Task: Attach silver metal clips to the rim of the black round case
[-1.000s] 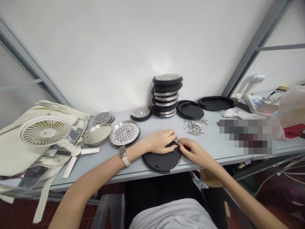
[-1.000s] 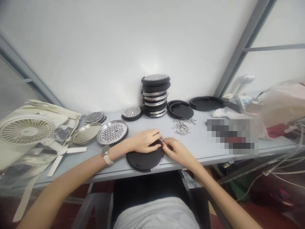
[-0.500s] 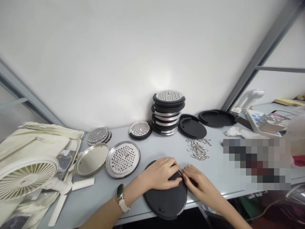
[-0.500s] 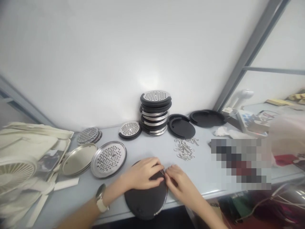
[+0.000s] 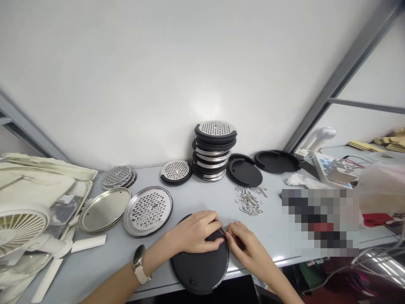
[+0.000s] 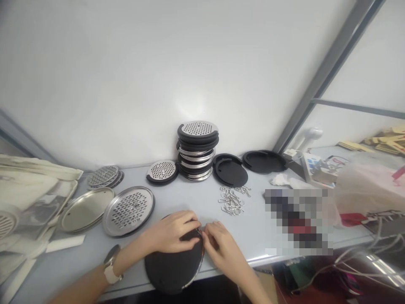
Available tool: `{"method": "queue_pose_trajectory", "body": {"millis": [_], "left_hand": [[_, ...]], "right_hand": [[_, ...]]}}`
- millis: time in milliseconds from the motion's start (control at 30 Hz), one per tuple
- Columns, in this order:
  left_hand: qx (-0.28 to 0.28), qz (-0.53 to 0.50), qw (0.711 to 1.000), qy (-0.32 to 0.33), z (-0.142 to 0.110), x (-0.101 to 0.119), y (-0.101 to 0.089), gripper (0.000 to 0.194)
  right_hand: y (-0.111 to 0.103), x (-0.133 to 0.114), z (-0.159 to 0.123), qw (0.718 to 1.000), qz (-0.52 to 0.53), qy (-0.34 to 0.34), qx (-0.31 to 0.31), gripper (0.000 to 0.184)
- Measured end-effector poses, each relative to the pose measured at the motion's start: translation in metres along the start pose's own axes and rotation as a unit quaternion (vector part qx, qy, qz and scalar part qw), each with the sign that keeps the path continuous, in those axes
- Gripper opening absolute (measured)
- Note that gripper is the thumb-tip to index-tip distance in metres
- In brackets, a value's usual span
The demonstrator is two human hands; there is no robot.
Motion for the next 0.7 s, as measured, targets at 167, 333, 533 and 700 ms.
{"method": "queue_pose_trajectory", "body": {"millis": [167,333,533,700], "left_hand": [[-0.007,0.012,1.0,0.001,0.0,0.0006,-0.0005,0.019],[-0.004,0.029,1.0,0.007,-0.0009,-0.0001,0.001,0.018],[-0.001,0.024,1.0,0.007,0.0003,-0.0005,0.0014,0.017],[-0.008,0.019,1.0,0.0,0.0018,-0.0011,0.0042,0.02]], "right_hand": [[-0.0008,-0.0011,-0.0003,1.0,-0.005,0.002,-0.015,0.029],[0.0021,0.0009,-0.0015,1.0,-0.016,0.001,-0.02,0.03],[0.0011,0.0012,-0.0008,1.0,-0.014,0.002,-0.02,0.031],[0.0036,0.008,0.0003,0.999,0.018,0.015,-0.026,0.032]]}}
Point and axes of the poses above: each hand's wrist, its own z-axis towards the middle knuckle, its own y-axis out of the palm, x = y × z, the point moved 1 cm from there along z, towards the middle knuckle, and after that the axes turned 9 degrees about -x, right-handed, at the moved point
